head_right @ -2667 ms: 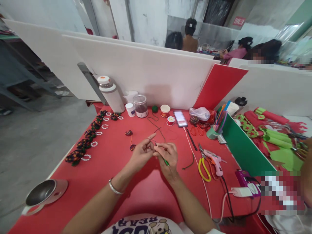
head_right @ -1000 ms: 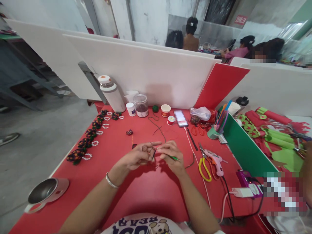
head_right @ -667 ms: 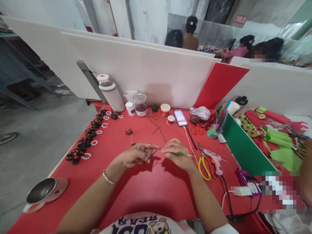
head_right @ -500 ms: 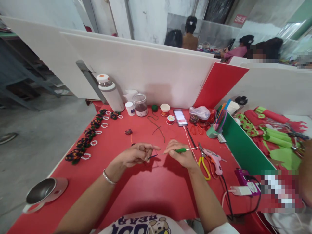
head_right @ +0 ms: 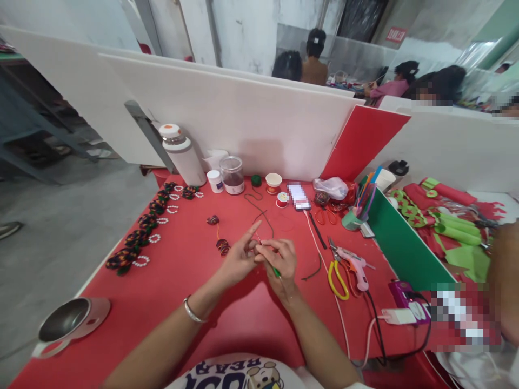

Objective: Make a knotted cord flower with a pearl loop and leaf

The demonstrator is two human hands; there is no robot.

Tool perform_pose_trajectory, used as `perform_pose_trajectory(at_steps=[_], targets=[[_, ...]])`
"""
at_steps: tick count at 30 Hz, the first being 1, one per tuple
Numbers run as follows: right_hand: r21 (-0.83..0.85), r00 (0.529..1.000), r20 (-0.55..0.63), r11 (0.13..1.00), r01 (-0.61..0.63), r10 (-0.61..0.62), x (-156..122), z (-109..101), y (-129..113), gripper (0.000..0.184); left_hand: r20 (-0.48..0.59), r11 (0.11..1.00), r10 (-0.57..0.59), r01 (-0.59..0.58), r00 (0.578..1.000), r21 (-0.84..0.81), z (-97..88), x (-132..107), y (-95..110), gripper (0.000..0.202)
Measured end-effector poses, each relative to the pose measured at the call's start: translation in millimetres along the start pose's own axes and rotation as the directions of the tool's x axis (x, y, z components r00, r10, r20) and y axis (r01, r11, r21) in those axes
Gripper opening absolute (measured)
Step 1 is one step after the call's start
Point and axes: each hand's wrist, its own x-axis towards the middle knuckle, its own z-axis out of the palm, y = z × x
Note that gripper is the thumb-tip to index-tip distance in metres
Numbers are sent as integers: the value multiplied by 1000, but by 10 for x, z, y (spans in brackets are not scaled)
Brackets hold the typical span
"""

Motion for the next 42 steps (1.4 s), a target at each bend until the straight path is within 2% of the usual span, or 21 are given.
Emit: perform_pose_trajectory(at_steps=[4, 8, 11, 17, 21, 24, 27, 28, 31, 34, 38, 42], targets=[[105, 998, 57, 994, -5, -1, 30, -55, 47, 23, 136, 984, -130, 145, 982, -103, -63, -14, 63, 98], [267, 973, 230, 959, -99, 37, 141, -203, 126, 20, 264, 967, -235, 252, 936, -33, -229, -14, 153, 90], [321, 943, 329, 934, -154, 43, 238, -348, 185, 20, 329, 949, -298, 317, 896, -4, -332, -6, 215, 88], [343, 876, 480, 912, -226, 36, 434, -583, 211, 17, 367, 947, -318, 311, 874, 79, -402, 12, 261, 73], [367, 816, 575, 871, -325, 62, 498, -661, 238, 22, 418, 936, -353, 310, 837, 169, -447, 36, 304, 56], [452, 829, 542, 782, -429, 141, 380, -567, 306, 29, 411, 933, -355, 290, 839, 215, -441, 53, 337, 53], [573, 882, 389, 680, -457, 265, 158, -332, 341, 34, 318, 950, -286, 224, 904, 218, -353, 51, 307, 53], [593, 897, 326, 674, -440, 298, 91, -247, 333, 33, 277, 955, -253, 194, 927, 224, -313, 48, 275, 50], [552, 926, 225, 743, -378, 304, -13, -68, 261, 24, 170, 951, -158, 103, 973, 290, -207, 36, 131, 34], [506, 944, 224, 799, -325, 242, 14, -42, 190, 21, 144, 948, -115, 65, 983, 312, -160, 32, 10, 17], [515, 950, 208, 800, -308, 233, 70, -97, 175, 20, 149, 970, -116, 80, 982, 228, -132, 29, 16, 36], [467, 961, 175, 841, -274, 216, 66, -100, 168, 21, 180, 977, -120, 84, 976, 197, -86, 17, 92, 51]])
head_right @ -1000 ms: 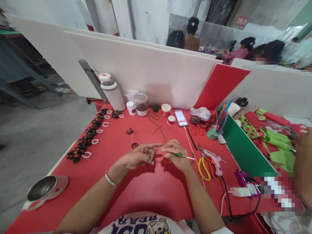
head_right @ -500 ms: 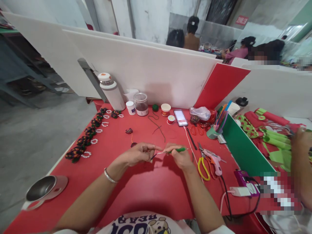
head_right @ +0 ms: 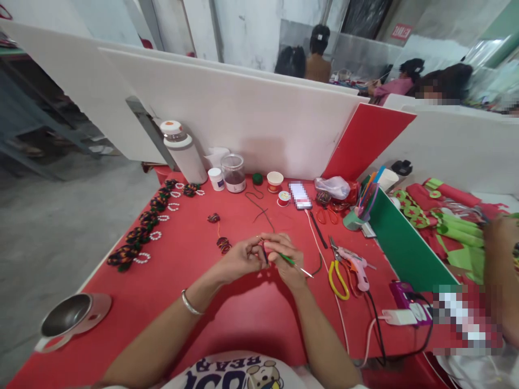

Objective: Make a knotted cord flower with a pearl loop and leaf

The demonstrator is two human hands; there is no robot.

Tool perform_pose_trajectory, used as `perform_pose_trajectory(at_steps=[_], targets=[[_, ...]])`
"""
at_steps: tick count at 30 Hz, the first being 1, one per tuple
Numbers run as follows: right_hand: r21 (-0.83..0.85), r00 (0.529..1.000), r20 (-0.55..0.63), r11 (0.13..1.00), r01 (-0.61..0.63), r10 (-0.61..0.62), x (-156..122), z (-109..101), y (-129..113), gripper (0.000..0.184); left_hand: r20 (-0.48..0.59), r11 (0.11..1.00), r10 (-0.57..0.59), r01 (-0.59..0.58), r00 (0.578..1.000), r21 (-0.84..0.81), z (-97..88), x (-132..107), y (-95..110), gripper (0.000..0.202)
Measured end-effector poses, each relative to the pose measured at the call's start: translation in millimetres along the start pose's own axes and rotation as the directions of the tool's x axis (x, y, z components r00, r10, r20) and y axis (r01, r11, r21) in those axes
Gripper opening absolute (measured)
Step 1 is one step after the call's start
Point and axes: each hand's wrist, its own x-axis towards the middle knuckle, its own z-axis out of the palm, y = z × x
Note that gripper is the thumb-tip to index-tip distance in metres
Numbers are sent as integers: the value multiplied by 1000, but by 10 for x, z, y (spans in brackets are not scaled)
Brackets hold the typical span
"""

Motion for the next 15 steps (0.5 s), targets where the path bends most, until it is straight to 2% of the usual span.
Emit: perform_pose_trajectory(at_steps=[7, 13, 15], targets=[[31, 998, -59, 999, 25, -23, -12, 16, -21, 17, -19, 995, -14, 12, 1000, -98, -63, -13, -14, 77], [18, 999, -32, 1000, 14, -13, -33, 4, -9, 18, -160, 986, 36, -62, 986, -156, -83, 3, -25, 60], [-25, 999, -32, 999, 21, -21, -40, 8, -6, 18, -194, 983, 68, -99, 979, -154, -65, 13, 7, 43]])
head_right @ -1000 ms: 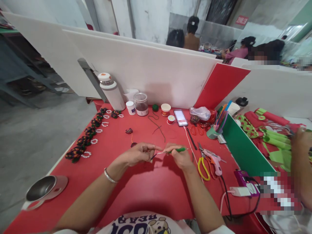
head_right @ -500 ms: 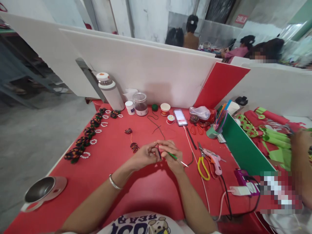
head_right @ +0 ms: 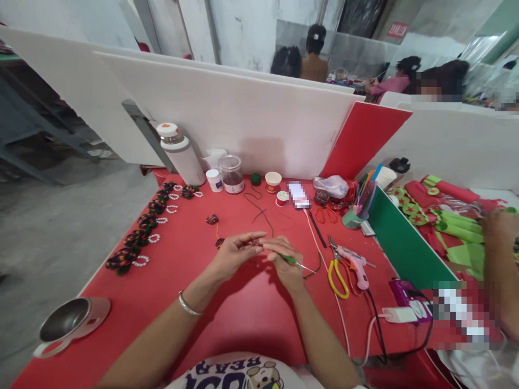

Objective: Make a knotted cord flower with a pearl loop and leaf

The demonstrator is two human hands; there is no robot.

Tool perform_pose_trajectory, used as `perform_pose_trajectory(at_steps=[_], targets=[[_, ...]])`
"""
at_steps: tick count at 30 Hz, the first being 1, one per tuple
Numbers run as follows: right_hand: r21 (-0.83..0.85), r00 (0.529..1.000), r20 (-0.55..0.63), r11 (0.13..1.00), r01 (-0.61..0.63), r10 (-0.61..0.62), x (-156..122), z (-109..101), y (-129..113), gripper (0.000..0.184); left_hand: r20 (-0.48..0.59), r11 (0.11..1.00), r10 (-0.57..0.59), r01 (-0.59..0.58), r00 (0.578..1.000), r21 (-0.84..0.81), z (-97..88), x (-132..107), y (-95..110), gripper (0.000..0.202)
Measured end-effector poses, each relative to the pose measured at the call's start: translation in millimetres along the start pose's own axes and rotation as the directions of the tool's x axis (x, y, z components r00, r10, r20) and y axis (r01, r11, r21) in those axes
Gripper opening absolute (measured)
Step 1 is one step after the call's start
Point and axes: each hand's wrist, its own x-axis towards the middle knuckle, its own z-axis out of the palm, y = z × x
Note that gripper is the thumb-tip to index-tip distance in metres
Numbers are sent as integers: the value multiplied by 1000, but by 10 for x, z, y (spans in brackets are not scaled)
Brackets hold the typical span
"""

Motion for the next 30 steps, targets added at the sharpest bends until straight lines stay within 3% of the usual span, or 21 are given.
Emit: perform_pose_trajectory(at_steps=[2, 5, 6, 9, 13, 17, 19, 23, 30], targets=[[-119, 999, 6, 992, 43, -42, -8, 3, -2, 18, -28, 998, 53, -52, 998, 33, 27, 7, 30, 22], [-411, 983, 66, 893, 185, -173, -32, 6, -10, 21, -73, 994, 89, -84, 993, 75, 64, 8, 43, 15], [-490, 972, 96, 840, 233, -214, -44, 8, -12, 25, -90, 995, 79, -73, 993, 70, 75, 6, 37, 17], [-592, 945, 123, 741, 315, -304, -82, 21, -21, 43, -119, 999, 36, -36, 992, 3, 90, -3, 7, 55], [-524, 940, 72, 789, 321, -335, -83, 48, -47, 43, -39, 986, -71, 64, 997, -153, 43, -7, 11, 72], [-276, 979, 32, 940, 202, -201, -20, 45, -51, 22, 116, 958, -185, 205, 976, -200, -61, 4, 50, 81], [-188, 991, 51, 973, 132, -125, 19, 13, -45, 18, 149, 952, -219, 245, 964, -183, -102, 11, 57, 81], [-189, 987, 156, 979, 79, -50, 123, -107, -81, 20, 131, 955, -231, 250, 964, -157, -141, 16, 64, 76], [-208, 956, 289, 972, 113, -49, 314, -290, -230, 14, 148, 977, -184, 198, 972, -86, -183, 4, 164, 61]])
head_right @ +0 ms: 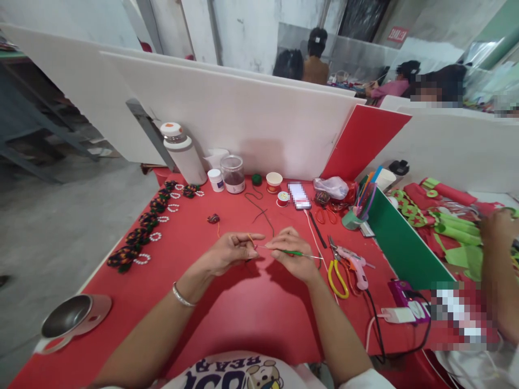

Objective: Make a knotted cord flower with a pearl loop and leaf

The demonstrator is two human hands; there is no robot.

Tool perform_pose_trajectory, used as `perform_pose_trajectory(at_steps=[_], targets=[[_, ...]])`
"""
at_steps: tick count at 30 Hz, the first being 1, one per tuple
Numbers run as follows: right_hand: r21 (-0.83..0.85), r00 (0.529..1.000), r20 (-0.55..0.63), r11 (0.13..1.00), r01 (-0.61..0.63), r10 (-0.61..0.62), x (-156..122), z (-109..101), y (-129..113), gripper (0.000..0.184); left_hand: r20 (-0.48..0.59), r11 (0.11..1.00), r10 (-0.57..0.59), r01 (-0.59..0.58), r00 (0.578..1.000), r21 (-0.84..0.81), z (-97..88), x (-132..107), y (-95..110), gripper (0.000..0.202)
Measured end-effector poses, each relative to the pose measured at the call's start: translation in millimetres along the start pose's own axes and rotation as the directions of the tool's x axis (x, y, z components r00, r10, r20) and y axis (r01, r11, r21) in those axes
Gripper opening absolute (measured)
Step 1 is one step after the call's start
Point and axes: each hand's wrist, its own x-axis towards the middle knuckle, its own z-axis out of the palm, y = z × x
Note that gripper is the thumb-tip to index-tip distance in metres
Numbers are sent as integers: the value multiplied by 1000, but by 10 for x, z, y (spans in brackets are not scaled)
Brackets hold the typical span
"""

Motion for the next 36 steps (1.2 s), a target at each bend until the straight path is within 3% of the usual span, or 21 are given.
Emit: perform_pose_trajectory(at_steps=[8, 12, 15, 18, 21, 24, 26, 28, 32, 36], targets=[[65, 995, 104, 998, -14, 7, 37, -98, -57, 14, 68, 995, -67, 61, 995, 75, -55, -20, 27, 53], [142, 993, 84, 986, -92, 80, -9, -100, -4, 14, 88, 994, -67, 59, 994, 97, -65, -25, 46, 51], [251, 988, 34, 956, -154, 150, -92, 35, 94, 18, 98, 994, -53, 43, 994, 104, -34, -11, 25, 60], [339, 976, -91, 927, -158, 200, -182, 282, 159, 27, 48, 994, 41, -46, 998, 103, 58, 21, -41, 72], [143, 955, -245, 981, -134, 166, -235, 489, 124, 21, -78, 972, 177, -162, 981, 167, 167, 63, -126, 69], [-207, 934, -358, 976, -69, -10, -246, 558, 39, 20, -167, 957, 248, -214, 954, 198, 228, 90, -183, 68], [-340, 929, -355, 940, -25, -104, -244, 549, 5, 25, -172, 969, 233, -213, 957, 128, 232, 93, -190, 75], [-361, 932, -337, 933, 6, -136, -240, 523, 1, 25, -136, 983, 185, -182, 973, 28, 214, 84, -174, 83], [-174, 956, -282, 984, 38, -87, -214, 437, 47, 20, -12, 996, 41, -42, 999, -79, 133, 45, -111, 90], [-14, 992, -121, 999, 42, -44, -153, 281, 67, 21, 59, 997, -50, 53, 997, -52, 41, 15, -69, 88]])
